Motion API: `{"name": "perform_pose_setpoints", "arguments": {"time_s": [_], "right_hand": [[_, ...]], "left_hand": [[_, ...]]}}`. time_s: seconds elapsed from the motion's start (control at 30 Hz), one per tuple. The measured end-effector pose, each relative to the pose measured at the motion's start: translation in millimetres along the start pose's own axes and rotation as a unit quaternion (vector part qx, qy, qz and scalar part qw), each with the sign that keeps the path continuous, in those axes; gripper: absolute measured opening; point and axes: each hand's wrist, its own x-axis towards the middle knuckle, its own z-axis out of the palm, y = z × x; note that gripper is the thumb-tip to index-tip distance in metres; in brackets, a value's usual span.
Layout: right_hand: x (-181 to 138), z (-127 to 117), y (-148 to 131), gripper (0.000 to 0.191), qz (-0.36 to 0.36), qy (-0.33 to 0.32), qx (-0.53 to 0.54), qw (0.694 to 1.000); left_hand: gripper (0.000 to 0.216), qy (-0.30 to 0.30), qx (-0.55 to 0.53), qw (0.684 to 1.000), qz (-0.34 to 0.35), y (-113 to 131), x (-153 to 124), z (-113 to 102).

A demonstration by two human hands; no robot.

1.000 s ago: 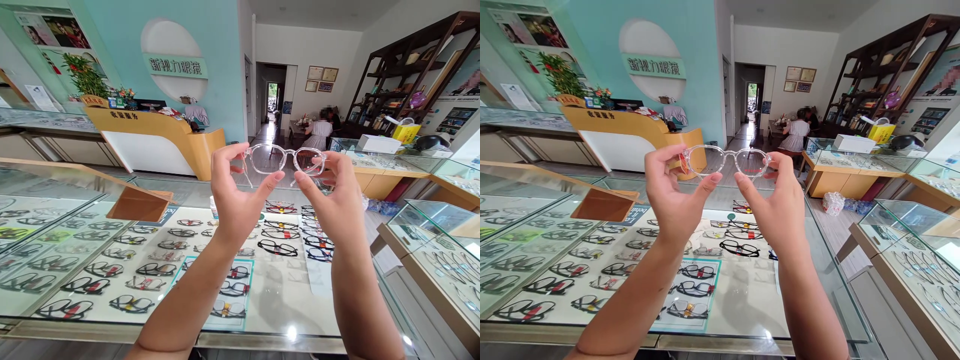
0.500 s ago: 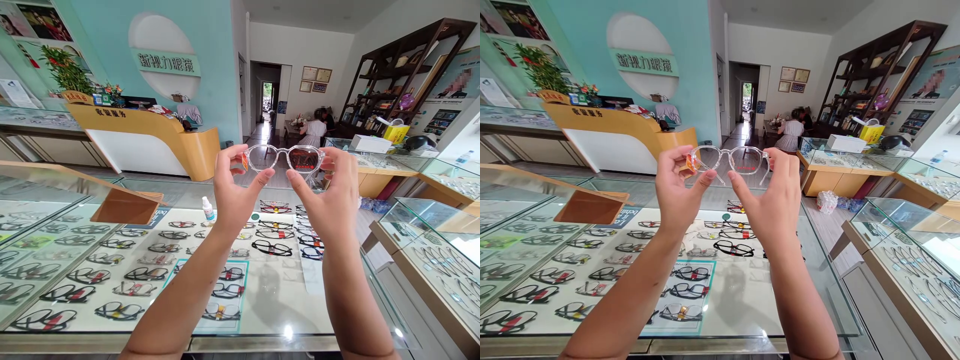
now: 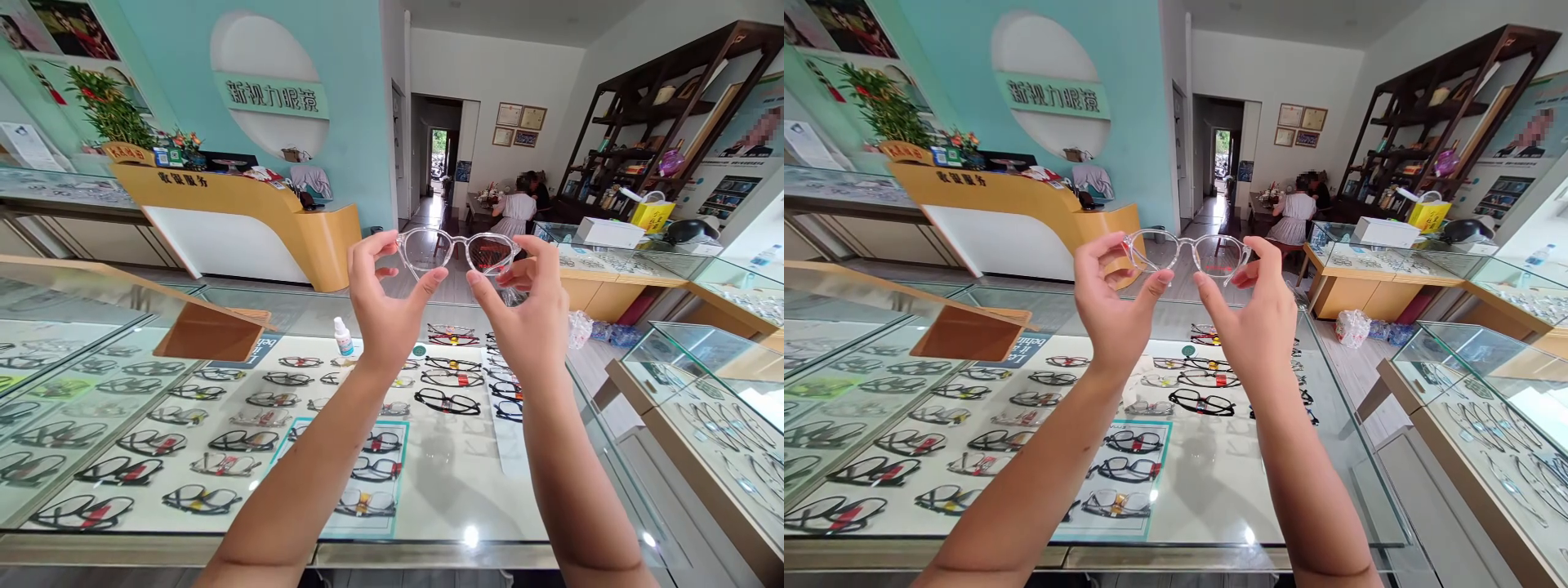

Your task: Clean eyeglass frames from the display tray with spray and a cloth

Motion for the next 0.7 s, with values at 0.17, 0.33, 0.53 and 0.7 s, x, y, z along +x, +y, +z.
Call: {"name": "perform_pose_setpoints", "arguments": {"time_s": [0.17, 0.33, 0.53, 0.7], "right_hand": [[-2.0, 3.3, -1.8, 0.063, 0.034, -0.013, 0.044, 0.998], [-1.8, 3.8, -3.1, 0.06, 0.034, -0.002, 0.051, 0.998], [-2.1, 5.0, -0.4, 0.058, 0.01, -0.007, 0.033, 0.999], [-2.0, 3.0, -1.3, 0.057, -0.01, 0.002, 0.022, 1.0]], "left_hand": [[0.07, -0.017, -0.03, 0.999, 0.002, -2.6, -2.3, 3.5], [0.065, -0.022, -0.044, 0.999, 0.009, 0.7, -5.0, 5.9], [0.066, -0.009, -0.025, 0.999, 0.037, 1.3, -5.6, 4.6], [0.073, -0.014, -0.013, 0.999, 0.048, -2.3, -4.4, 4.2]]}}
